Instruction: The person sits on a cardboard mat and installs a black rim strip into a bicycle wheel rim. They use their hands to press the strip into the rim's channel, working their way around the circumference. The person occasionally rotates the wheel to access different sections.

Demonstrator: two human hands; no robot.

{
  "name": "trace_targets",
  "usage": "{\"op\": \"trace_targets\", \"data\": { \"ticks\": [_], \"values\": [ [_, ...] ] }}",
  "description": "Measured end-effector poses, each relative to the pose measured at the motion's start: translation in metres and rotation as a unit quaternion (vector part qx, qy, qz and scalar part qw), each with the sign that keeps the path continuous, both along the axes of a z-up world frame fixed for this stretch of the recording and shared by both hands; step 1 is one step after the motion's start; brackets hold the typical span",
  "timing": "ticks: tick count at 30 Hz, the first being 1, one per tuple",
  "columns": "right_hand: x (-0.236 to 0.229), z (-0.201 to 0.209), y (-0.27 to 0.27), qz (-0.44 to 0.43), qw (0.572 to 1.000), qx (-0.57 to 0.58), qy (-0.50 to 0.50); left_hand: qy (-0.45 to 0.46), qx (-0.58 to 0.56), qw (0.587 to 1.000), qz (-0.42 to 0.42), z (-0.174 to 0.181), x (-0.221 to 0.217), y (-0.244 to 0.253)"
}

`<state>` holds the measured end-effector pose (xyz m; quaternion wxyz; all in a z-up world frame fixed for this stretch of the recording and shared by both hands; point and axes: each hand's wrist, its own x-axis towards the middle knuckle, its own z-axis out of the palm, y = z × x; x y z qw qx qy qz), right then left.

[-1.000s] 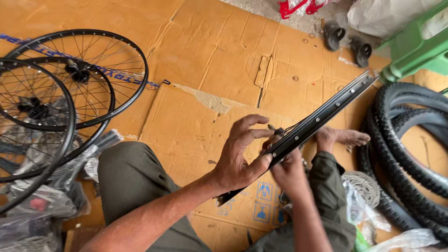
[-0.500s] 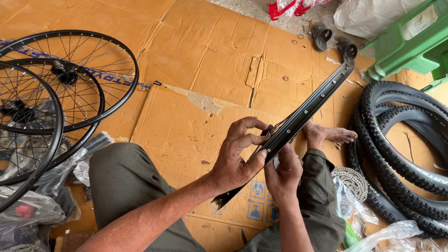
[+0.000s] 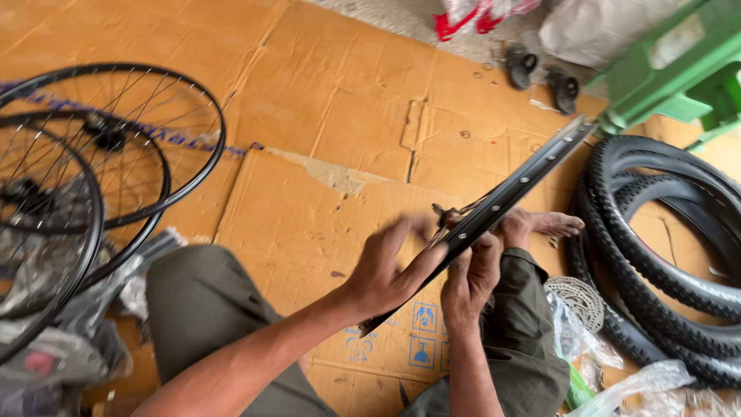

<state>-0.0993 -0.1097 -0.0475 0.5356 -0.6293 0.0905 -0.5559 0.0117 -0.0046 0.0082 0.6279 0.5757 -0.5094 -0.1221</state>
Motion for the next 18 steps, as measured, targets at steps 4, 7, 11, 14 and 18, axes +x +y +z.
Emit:
{"op": "trace_targets", "data": {
  "ticks": [4, 7, 11, 14, 18],
  "values": [
    [-0.003, -0.007, 0.005, -0.108, 0.994, 0.005, 0.035, 0.098, 0.092, 0.987, -0.088, 0.003, 0.001, 0.01],
    [-0.012, -0.001, 0.01, -0.164, 0.981, -0.083, 0.061, 0.162, 0.069, 0.977, -0.123, 0.01, 0.006, 0.012],
    [-0.017, -0.01, 0.014, -0.098, 0.988, -0.09, 0.074, -0.029, -0.037, 0.995, -0.092, 0.011, 0.008, 0.011],
    [-0.021, -0.028, -0.002, -0.016, 0.996, -0.025, 0.08, -0.074, -0.059, 0.994, -0.062, 0.005, 0.003, 0.012],
    [-0.035, -0.039, -0.009, 0.024, 0.995, 0.007, 0.091, -0.072, -0.069, 0.994, -0.038, 0.002, 0.005, 0.012]
  ]
}}
